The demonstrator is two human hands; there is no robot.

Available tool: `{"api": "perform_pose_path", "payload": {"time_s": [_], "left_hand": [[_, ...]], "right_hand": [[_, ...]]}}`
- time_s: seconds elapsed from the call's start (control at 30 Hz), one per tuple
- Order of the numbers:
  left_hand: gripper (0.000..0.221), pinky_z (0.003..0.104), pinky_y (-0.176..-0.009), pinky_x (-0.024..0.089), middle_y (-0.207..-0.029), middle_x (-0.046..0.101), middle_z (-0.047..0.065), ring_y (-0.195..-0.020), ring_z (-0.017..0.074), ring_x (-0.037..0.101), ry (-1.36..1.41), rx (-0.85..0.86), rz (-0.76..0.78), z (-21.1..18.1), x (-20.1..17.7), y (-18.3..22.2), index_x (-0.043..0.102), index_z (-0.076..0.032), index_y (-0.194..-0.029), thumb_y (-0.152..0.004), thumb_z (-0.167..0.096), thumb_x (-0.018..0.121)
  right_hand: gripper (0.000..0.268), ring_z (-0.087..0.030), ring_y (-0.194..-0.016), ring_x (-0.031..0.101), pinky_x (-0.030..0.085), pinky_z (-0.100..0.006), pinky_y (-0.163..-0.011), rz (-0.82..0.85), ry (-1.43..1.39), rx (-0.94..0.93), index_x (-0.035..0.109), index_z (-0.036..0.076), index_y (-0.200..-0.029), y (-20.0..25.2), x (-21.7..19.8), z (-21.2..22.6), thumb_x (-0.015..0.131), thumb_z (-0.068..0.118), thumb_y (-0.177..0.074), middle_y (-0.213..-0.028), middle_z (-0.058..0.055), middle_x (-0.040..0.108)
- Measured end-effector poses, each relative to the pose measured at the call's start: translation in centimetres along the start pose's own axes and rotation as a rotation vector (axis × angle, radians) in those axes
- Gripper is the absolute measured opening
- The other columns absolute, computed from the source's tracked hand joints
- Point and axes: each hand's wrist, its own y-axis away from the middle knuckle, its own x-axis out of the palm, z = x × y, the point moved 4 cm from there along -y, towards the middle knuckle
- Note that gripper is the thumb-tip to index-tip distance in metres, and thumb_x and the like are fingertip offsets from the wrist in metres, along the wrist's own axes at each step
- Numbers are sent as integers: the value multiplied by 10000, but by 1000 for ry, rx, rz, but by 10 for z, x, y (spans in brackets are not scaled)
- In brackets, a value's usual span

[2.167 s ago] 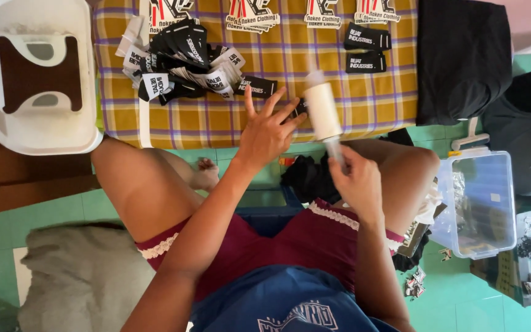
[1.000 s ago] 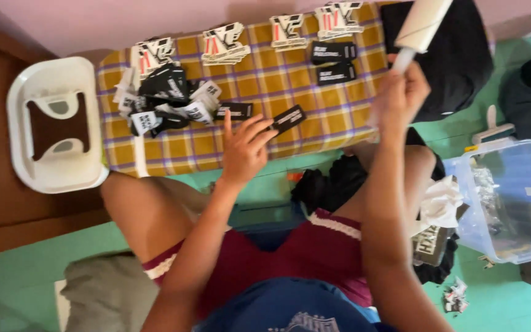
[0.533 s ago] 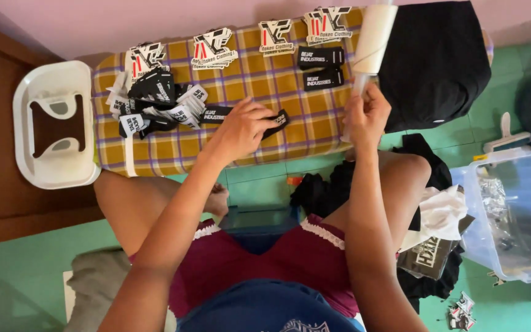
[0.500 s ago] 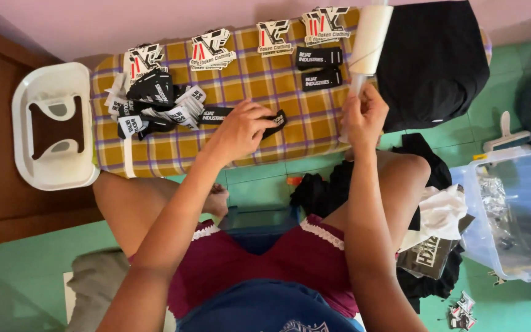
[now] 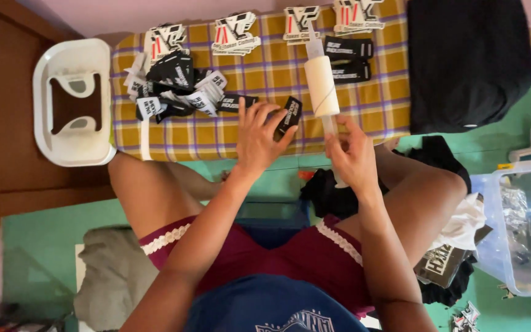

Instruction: A person sitting on the floor picks up clothing labels and uses a lint roller on them.

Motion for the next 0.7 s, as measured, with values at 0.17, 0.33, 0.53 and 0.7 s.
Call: {"api": "perform_pose_path", "payload": {"time_s": [0.17, 0.33, 0.53, 0.7], "left_hand": [[105, 668, -1211, 163, -1088, 682, 4, -1148, 281, 632, 119, -16, -65, -2, -13, -3, 726, -180, -943, -840, -167, 718], [92, 736, -1174, 148, -1033, 680, -23, -1126, 260, 627, 95, -9, 4, -2, -13, -1, 664, -196, -793, -740, -129, 699], [62, 757, -1153, 151, -931, 636, -34, -1060, 245, 621, 91, -41, 37, -1, -9, 0, 667, -199, -769, -745, -144, 686], [73, 779, -1151, 61, -909, 666, -34, -1123, 242, 620, 10, -45, 57, -4, -12, -2, 668, -220, -762, -748, -149, 669]], "right_hand": [[327, -297, -630, 689, 513, -436, -596, 67, 217, -57, 599, 113, -1235, 13, 16, 2, 649, 253, -943, -630, -63, 674], [433, -371, -788, 721, 562, -570, -707, 86, 503, 0, 624, 236, -1276, 12, 25, -37, 651, 456, -905, -795, -38, 744], [392, -379, -802, 727, 575, -561, -742, -5, 658, 83, 658, 212, -1264, 11, 6, -14, 624, 405, -924, -819, -52, 752], [427, -355, -804, 724, 587, -564, -748, 49, 647, 23, 677, 259, -1227, 15, 13, -28, 650, 504, -878, -777, -4, 735]]}}
